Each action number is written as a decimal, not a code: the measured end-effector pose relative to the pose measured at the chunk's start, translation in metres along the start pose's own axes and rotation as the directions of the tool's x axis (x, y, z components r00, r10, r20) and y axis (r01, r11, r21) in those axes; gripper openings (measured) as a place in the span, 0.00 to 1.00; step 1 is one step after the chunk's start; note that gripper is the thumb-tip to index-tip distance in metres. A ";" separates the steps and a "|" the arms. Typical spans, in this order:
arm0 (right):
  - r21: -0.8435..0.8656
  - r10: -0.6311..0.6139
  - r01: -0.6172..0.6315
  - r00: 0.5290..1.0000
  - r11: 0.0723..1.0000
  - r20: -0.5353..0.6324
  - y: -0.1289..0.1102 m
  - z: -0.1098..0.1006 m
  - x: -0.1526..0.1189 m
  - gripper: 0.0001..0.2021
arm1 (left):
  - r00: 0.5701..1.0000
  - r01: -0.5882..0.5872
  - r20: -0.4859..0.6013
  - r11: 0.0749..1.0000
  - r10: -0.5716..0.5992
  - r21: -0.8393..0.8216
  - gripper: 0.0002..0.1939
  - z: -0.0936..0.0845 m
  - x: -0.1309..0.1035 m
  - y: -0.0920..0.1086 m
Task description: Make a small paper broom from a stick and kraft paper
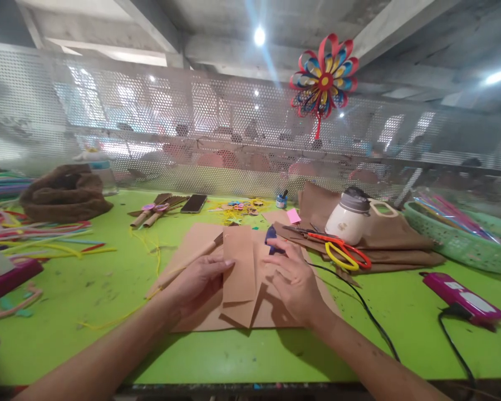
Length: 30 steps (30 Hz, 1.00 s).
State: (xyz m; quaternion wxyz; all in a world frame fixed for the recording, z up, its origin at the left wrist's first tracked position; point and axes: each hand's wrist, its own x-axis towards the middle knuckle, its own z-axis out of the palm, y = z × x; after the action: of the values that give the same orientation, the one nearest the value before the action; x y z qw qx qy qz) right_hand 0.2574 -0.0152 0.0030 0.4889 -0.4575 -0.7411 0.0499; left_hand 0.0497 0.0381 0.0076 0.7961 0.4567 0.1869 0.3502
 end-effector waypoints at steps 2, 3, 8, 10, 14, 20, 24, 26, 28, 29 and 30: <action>-0.004 0.021 -0.022 0.998 1.000 -0.063 -0.004 -0.002 -0.001 0.11 | 1.000 -0.003 -0.026 1.000 0.002 -0.015 0.11 0.000 0.001 0.000; -0.002 0.046 -0.046 0.995 0.999 -0.086 -0.006 -0.002 -0.001 0.09 | 0.999 0.000 -0.043 1.000 -0.001 -0.024 0.11 0.000 0.002 0.000; 0.144 0.362 -0.365 0.931 0.920 0.047 -0.018 0.009 -0.001 0.07 | 0.996 -0.023 -0.090 0.998 0.018 -0.056 0.10 0.002 0.002 0.002; 0.200 0.396 -0.419 0.907 0.886 0.146 -0.019 0.015 -0.001 0.09 | 0.996 -0.013 -0.086 0.998 0.007 -0.064 0.09 0.004 0.001 0.002; 0.288 0.436 -0.487 0.871 0.824 0.226 -0.016 0.019 -0.001 0.12 | 0.997 0.046 -0.061 0.996 -0.051 -0.070 0.09 0.007 -0.002 0.002; 0.279 0.465 -0.497 0.868 0.822 0.174 -0.014 0.014 0.001 0.11 | 0.993 0.119 0.013 0.993 -0.119 -0.022 0.12 0.008 -0.002 0.000; 0.206 0.363 -0.354 0.932 0.912 -0.004 -0.014 0.016 0.006 0.10 | 0.989 0.148 0.012 0.989 -0.147 -0.024 0.14 0.012 -0.006 -0.001; 0.159 0.316 -0.313 0.949 0.936 0.006 -0.015 0.021 0.007 0.10 | 0.989 0.147 0.023 0.989 -0.147 -0.009 0.15 0.016 -0.007 -0.002; 0.136 0.300 -0.294 0.954 0.946 -0.021 -0.018 0.026 0.008 0.10 | 0.990 0.140 0.020 0.990 -0.140 0.009 0.17 0.019 -0.009 -0.002; 0.155 0.316 -0.307 0.948 0.939 -0.033 -0.019 0.027 0.009 0.10 | 0.990 0.138 0.016 0.990 -0.139 0.022 0.17 0.020 -0.009 -0.003; 0.197 0.345 -0.333 0.938 0.922 -0.031 -0.020 0.027 0.011 0.11 | 0.990 0.139 0.010 0.989 -0.140 0.045 0.18 0.020 -0.009 -0.004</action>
State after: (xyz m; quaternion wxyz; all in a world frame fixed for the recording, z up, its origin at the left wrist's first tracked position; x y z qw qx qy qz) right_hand 0.2232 -0.0085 0.0074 0.5380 -0.5317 -0.6263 0.1887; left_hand 0.0575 0.0182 0.0147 0.8096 0.4622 0.2210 0.2866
